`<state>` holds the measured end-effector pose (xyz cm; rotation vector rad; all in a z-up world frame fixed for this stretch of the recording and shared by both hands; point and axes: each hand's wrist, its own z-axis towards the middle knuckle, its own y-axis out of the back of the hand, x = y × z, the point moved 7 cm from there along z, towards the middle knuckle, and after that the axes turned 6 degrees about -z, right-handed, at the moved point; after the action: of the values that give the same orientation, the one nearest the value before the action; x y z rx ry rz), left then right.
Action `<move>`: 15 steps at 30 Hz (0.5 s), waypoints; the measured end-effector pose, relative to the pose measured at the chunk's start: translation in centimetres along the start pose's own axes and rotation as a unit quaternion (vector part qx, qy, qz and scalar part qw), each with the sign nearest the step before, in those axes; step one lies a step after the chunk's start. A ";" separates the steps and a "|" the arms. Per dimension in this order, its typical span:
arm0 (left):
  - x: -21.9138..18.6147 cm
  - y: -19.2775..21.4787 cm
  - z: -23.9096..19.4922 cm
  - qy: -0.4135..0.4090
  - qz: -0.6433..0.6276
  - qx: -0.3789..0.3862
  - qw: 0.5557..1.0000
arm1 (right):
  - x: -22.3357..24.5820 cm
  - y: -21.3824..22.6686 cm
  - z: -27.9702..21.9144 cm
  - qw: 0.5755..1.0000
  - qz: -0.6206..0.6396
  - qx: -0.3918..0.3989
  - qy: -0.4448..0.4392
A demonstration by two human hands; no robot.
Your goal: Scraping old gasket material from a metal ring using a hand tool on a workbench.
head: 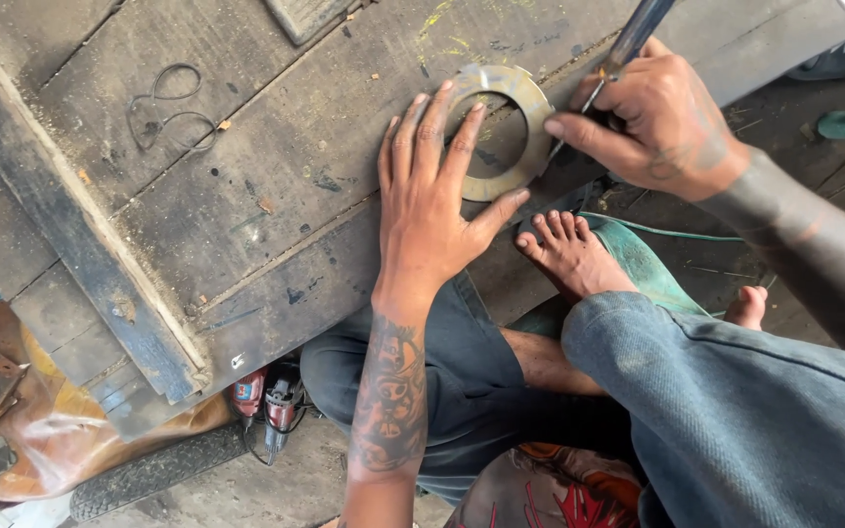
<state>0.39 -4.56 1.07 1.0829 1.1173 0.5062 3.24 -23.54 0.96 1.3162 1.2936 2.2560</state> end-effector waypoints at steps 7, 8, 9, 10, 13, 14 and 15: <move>0.1 0.2 0.0 0.007 0.006 -0.003 1.000 | -0.5 0.9 0.4 0.997 0.069 -0.035 -0.026; 0.1 0.1 0.1 0.009 0.003 0.001 1.000 | -0.8 0.9 0.3 0.998 0.055 -0.015 -0.040; 0.0 0.1 0.1 0.008 0.001 0.000 1.000 | -0.8 0.7 0.3 0.998 0.052 -0.014 -0.042; 0.0 0.1 0.1 0.006 -0.001 -0.001 1.000 | -0.6 0.7 0.3 0.999 0.026 -0.030 -0.032; 0.0 0.1 0.1 0.008 0.000 -0.003 1.000 | -0.9 0.6 0.0 0.997 -0.012 -0.067 -0.038; 0.0 0.2 0.1 0.010 0.001 -0.002 1.000 | -1.3 0.7 -0.2 0.994 -0.026 -0.089 -0.055; 0.1 0.3 0.1 0.011 0.004 -0.004 1.000 | -1.3 0.8 0.1 0.994 -0.025 -0.090 -0.052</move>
<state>0.55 -4.39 1.26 1.0774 1.1290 0.5295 4.22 -24.72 0.84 1.3026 1.0485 2.1806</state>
